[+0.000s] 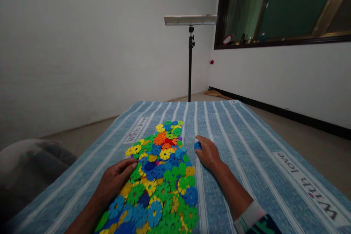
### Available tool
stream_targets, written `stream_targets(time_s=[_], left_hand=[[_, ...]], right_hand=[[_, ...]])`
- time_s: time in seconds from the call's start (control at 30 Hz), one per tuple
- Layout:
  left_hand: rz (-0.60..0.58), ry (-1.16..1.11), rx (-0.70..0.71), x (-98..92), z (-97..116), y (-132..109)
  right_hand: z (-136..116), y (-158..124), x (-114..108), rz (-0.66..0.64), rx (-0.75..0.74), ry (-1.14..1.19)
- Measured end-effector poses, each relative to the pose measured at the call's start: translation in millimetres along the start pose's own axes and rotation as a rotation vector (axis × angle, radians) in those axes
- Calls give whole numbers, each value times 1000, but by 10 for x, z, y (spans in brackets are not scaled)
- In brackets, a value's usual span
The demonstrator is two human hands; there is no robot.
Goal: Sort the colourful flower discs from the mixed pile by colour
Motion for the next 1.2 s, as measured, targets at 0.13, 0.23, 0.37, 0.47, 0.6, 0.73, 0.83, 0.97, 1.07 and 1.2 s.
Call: stream_targets(time_s=[0.13,0.23,0.37,0.47,0.6,0.73,0.83,0.97,1.07,1.2], left_hand=[[6,7,-9,-2,-10,1],[2,8,-32,7,-17,-4],[7,12,-41,23,-12,-19],[14,5,-48,27,11,-33],[9,-8,-47,21,25,-33],[8,-17,-43,14,-12,-12],[21,-9,-52,6,-24,-2],[32,-7,-61,-14,-3,-6],[40,-1,-52,-27,1,-11],[43,-3,-50,-35,-9,-8]], right_hand=[[37,0,-1,-33,-45,-58],[-42,-30,-28,-57,-20,48],[-267,-92,-51,-133,-40,339],[-384,-123,-51,-152,-64,421],[-333,-104,-25,-120,-47,380],[-145,68,-11,-47,-16,238],[5,313,-23,-1,48,83],[174,694,-40,35,148,-90],[263,944,-32,36,199,-173],[331,1207,26,48,229,-208]])
Point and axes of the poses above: each hand's wrist, its own y-axis towards the middle knuckle, its own x-axis out of the palm, z = x × y, the point moved 1 cm from there along y, towards the middle knuckle, and after that the axes turned 9 degrees about -y, right-handed, at the moved point
